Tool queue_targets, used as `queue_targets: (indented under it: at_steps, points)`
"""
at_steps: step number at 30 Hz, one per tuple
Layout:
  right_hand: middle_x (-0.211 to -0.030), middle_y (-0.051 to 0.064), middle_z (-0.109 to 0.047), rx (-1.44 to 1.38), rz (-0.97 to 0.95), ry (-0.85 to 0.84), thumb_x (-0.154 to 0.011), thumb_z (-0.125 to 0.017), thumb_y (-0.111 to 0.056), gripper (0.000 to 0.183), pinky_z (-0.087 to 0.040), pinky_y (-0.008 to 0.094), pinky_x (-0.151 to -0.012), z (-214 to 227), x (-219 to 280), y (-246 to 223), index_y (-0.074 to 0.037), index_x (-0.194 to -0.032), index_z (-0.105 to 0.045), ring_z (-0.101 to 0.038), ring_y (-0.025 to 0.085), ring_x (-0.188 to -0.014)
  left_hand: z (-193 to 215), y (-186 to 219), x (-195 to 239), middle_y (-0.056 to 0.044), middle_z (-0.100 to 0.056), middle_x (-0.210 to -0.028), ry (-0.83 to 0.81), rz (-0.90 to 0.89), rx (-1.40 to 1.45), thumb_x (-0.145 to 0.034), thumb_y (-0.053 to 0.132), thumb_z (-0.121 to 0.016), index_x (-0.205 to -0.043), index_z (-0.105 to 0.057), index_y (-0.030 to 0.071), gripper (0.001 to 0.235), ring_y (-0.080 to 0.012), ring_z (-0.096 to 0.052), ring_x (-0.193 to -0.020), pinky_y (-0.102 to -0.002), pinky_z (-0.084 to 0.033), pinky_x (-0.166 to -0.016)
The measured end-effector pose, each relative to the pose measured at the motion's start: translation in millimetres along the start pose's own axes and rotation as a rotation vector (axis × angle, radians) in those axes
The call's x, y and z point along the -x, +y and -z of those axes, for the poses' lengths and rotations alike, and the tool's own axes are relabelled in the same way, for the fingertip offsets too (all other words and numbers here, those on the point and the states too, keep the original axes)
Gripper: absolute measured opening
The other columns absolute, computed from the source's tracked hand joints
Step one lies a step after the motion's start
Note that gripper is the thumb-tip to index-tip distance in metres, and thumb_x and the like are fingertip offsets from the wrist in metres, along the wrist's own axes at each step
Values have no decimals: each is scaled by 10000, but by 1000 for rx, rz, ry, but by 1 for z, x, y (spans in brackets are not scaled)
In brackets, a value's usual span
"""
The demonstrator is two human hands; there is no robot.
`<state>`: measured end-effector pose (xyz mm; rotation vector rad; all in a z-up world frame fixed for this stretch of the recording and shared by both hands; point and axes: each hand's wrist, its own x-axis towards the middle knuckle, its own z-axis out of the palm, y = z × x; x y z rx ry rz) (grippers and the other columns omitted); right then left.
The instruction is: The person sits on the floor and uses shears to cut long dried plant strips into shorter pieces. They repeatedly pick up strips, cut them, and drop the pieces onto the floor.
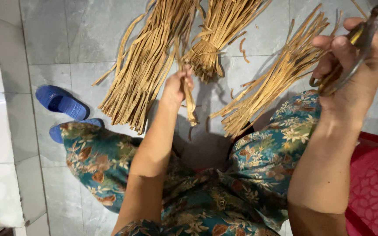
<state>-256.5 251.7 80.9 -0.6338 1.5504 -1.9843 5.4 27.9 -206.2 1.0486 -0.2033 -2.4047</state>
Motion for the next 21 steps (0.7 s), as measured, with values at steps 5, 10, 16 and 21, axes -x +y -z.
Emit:
queue_targets:
  at_steps: [5,10,16,21]
  points:
    - [-953,202,-747,-21,-13,-18,-1023,-740,-23,286,-457,235,-487,-13,10,-4,-11,-1276,-605,-619,145,-580,-91,45,65,-43,-656,-916,-166,-225,-71,-1070,185,-465,-1266,-611,146,248,-150,-587,-705,-316,-521,-608]
    - [-988,196,-747,-52,-61,-195,-1011,-742,-39,343,-465,224,-504,-35,25,3,-50,-1308,-568,-636,125,-617,-145,74,129,-62,-666,-1129,-489,-405,-46,-1079,127,-561,-1491,-479,148,421,-193,-646,-948,-388,-587,-850]
    - [-1042,94,-780,163,-206,-339,-935,-761,-46,352,-489,203,-522,-82,53,37,-111,-1224,-571,-653,64,-694,-160,73,163,-63,-661,-1244,-614,-447,-38,-1085,104,-616,-1560,-436,191,515,-207,-674,-1116,-455,-594,-1001]
    - [-864,0,-656,103,-312,-386,-881,-812,-67,415,-434,205,-500,-93,58,53,-94,-1231,-589,-534,53,-583,-164,61,160,-69,-654,-1302,-657,-402,17,-1079,133,-614,-1560,-420,192,523,-221,-679,-1152,-466,-601,-1034]
